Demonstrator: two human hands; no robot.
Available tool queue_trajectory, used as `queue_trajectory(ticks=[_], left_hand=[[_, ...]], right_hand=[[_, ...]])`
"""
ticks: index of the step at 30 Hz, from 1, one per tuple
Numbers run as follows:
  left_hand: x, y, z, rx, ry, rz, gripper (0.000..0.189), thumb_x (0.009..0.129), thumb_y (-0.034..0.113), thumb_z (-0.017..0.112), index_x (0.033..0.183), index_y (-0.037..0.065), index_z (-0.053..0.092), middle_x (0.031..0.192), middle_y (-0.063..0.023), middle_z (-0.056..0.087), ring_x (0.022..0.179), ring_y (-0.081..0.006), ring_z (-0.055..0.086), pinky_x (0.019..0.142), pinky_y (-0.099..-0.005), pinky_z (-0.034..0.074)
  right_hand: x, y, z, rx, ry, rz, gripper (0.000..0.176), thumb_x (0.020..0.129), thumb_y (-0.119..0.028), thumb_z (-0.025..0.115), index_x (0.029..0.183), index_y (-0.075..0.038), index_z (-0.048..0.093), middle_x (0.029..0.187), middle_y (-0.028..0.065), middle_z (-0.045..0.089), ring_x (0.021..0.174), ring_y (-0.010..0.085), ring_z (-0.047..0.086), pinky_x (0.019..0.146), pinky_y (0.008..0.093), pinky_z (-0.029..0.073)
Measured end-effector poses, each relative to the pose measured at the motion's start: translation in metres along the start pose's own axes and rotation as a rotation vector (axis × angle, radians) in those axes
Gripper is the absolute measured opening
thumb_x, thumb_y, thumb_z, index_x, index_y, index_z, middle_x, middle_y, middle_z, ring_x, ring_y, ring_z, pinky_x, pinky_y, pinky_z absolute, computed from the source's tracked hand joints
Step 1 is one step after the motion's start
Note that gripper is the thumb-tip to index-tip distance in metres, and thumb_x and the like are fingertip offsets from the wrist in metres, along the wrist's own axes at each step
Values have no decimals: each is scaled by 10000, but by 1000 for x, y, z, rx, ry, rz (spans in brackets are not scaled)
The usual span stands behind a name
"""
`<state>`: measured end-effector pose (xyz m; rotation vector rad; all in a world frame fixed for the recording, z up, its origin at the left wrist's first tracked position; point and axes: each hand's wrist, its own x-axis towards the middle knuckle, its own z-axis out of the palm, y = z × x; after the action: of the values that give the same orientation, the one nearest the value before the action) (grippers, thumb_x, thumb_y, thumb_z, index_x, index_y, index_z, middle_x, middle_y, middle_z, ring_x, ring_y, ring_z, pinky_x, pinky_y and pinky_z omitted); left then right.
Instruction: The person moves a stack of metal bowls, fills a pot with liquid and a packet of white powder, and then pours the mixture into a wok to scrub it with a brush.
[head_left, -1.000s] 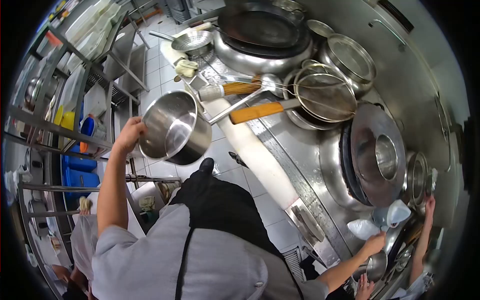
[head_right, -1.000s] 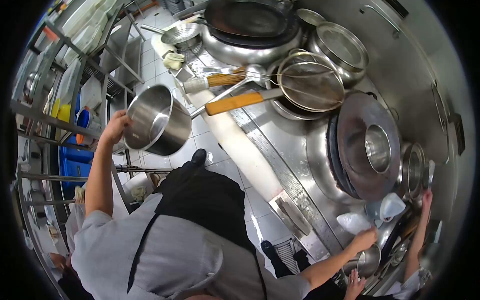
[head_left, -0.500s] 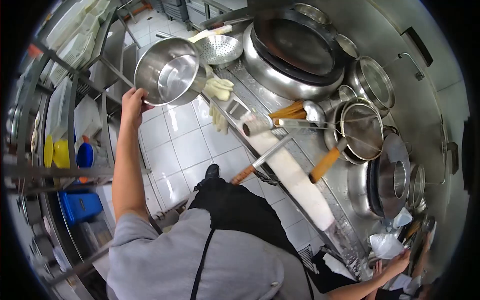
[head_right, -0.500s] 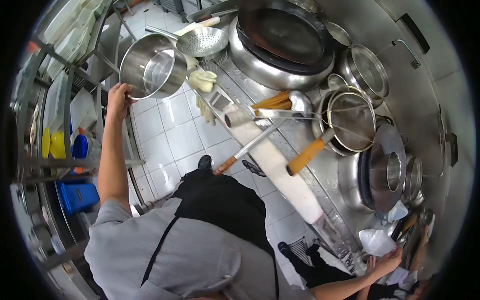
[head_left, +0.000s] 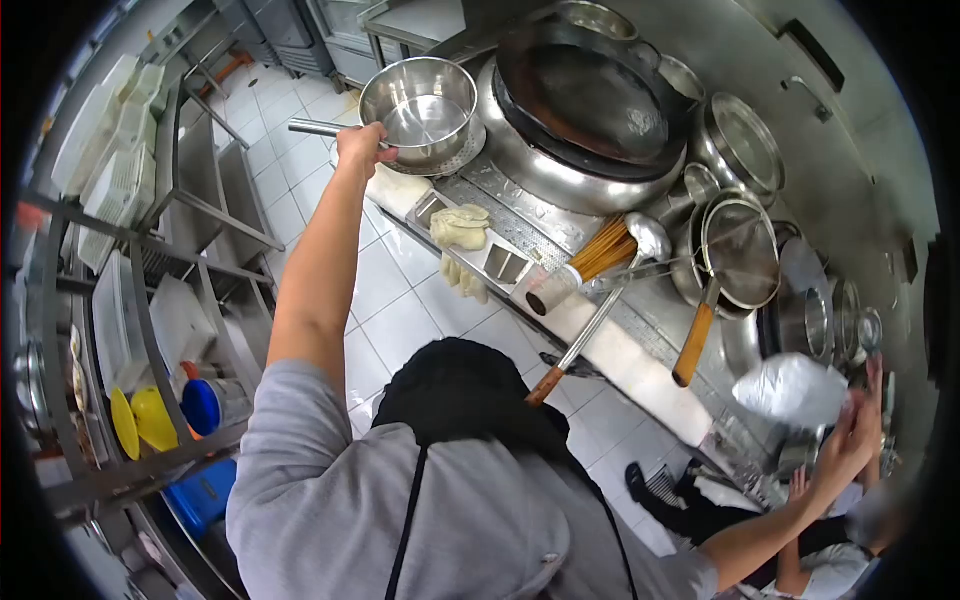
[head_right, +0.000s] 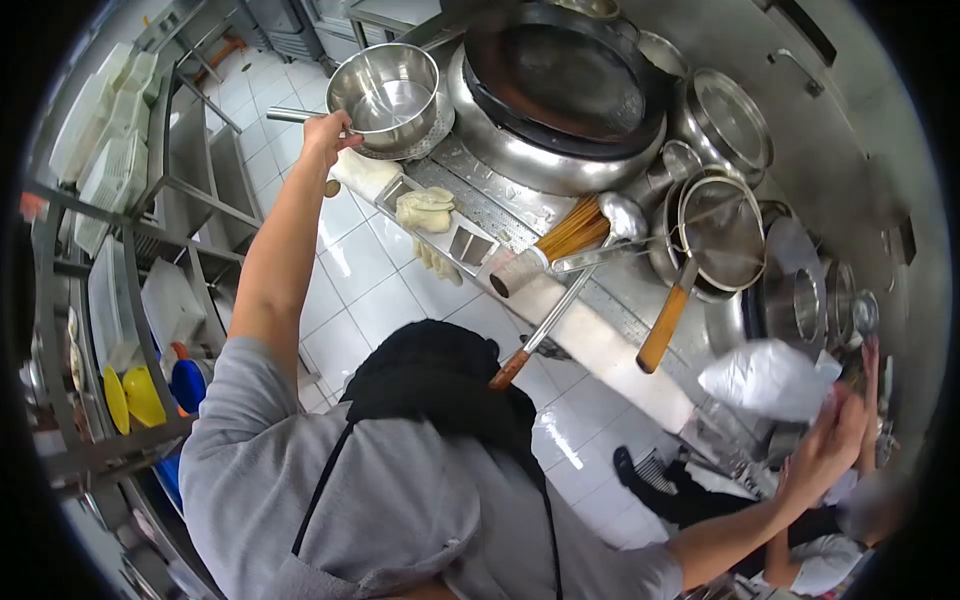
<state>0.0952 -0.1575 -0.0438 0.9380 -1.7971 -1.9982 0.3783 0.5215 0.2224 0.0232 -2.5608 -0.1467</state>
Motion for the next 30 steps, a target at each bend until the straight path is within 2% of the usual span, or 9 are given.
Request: queue_trajectory(ticks=[6, 12, 14, 17, 22, 23, 25, 27, 30], left_hand=[[57, -6, 1, 134, -132, -71, 244, 737, -17, 641, 912, -156, 544, 874, -156, 556, 584, -296, 633, 488, -321, 605], [85, -15, -18, 194, -363, -41, 339, 782, 69, 666, 1038, -130, 566, 933, -151, 584, 642, -262, 655, 506, -300, 588], [70, -4, -23, 217, -377, -52, 373, 801, 111, 674, 1085, -109, 574, 947, -147, 592, 685, -239, 657, 545, -302, 571], [69, -26, -30, 453, -13, 812, 366, 819, 150, 680, 1129, -33, 611, 977, -130, 616, 769, -222, 651, 651, -320, 531], [-31, 4, 30, 306, -896, 1127, 313, 794, 131, 679, 1096, 48, 663, 987, -146, 632, 817, -261, 643, 744, -366, 501], [-49, 2, 46, 363, -1036, 970, 342, 792, 130, 681, 1120, 39, 655, 1017, -151, 631, 848, -282, 639, 775, -378, 500], [-65, -22, 83, 497, -1101, 1052, 486, 767, 168, 696, 1220, 16, 604, 1149, -186, 616, 1063, -333, 587, 939, -420, 456], [-75, -42, 107, 564, -1098, 1076, 550, 750, 192, 712, 1255, 17, 581, 1208, -195, 603, 1117, -354, 560, 976, -420, 436], [-81, -53, 120, 760, -1208, 869, 540, 739, 194, 723, 1233, 14, 600, 1202, -197, 611, 1127, -361, 550, 976, -424, 433]], right_hand=[[64, -133, 18, 60, 69, -212, 123, 864, 21, 568, 973, 5, 623, 894, 154, 627, 829, 342, 584, 764, 376, 461], [100, -259, 66, 158, 40, -147, 131, 835, -10, 586, 944, -32, 654, 869, 141, 649, 822, 328, 599, 750, 381, 486], [104, -293, 92, 144, 32, -83, 162, 805, 0, 589, 944, -41, 663, 896, 156, 668, 880, 349, 624, 767, 437, 497], [107, -327, 148, 152, -16, -142, 144, 792, 17, 567, 909, -25, 640, 858, 197, 657, 899, 376, 622, 783, 457, 510], [93, -383, 245, 87, -227, -105, 244, 692, 43, 580, 921, -11, 646, 834, 197, 674, 889, 382, 623, 802, 448, 522], [89, -390, 266, 84, -305, -119, 260, 682, 48, 578, 925, -4, 653, 853, 211, 684, 902, 396, 630, 795, 456, 528], [76, -399, 292, 179, -334, -98, 187, 718, 28, 587, 886, -15, 660, 838, 197, 691, 884, 375, 654, 777, 458, 528], [72, -396, 305, 327, -449, 73, 166, 777, -20, 592, 898, -34, 703, 852, 190, 697, 902, 364, 670, 831, 431, 527], [61, -374, 304, 668, -441, 428, 201, 802, -39, 589, 958, -45, 717, 889, 181, 704, 930, 338, 678, 853, 413, 523]])
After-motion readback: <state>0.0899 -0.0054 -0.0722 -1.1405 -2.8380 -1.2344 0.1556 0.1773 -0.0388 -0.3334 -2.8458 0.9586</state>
